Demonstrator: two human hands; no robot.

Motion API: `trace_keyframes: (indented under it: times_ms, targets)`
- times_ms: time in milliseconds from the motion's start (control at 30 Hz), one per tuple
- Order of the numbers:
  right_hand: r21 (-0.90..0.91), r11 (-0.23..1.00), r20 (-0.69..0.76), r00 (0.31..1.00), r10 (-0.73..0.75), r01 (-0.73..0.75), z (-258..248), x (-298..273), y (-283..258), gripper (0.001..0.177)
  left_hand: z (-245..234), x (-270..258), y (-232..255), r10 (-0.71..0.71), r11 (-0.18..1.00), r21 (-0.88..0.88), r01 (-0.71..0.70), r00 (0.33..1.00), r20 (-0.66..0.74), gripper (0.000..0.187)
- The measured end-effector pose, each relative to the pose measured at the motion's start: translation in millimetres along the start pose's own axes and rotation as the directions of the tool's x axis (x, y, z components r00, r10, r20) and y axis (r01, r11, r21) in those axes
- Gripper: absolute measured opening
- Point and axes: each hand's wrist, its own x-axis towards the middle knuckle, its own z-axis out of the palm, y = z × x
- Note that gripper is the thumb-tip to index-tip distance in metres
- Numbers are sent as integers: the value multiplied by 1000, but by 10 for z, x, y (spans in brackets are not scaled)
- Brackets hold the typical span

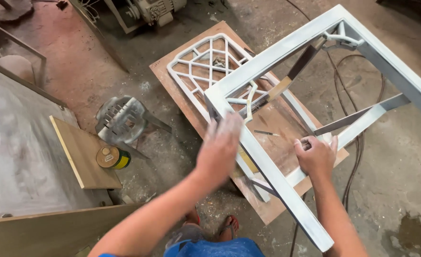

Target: Sanding the white-painted wooden frame of a chair to prepare it for finishing.

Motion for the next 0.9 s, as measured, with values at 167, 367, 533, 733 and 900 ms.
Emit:
trace_keyframes:
  times_ms: [167, 367, 533, 733, 900]
  targets:
    - [-16, 1000, -20, 1000, 3, -3, 40, 51, 30, 48, 19, 276, -434, -126, 952, -261, 161, 981, 146, 86]
    - [-21, 1000, -7, 1000, 13, -13, 96, 77, 75, 52, -150, 125, -101, -70, 956, -256, 142, 960, 269, 76]
    - [-9, 1000, 16, 1000, 24, -24, 46, -16, 48, 51, -49, 320, -287, -198, 958, -165, 236, 956, 215, 84]
    - [-6, 999, 10, 999, 35, -35, -60, 14, -70, 50, -299, 309, -363, -167, 946, -216, 240, 936, 310, 88]
    - [7, 999, 24, 999, 34, -35, -93, 15, -60, 53, -262, 237, -86, -211, 967, -68, 244, 925, 315, 88]
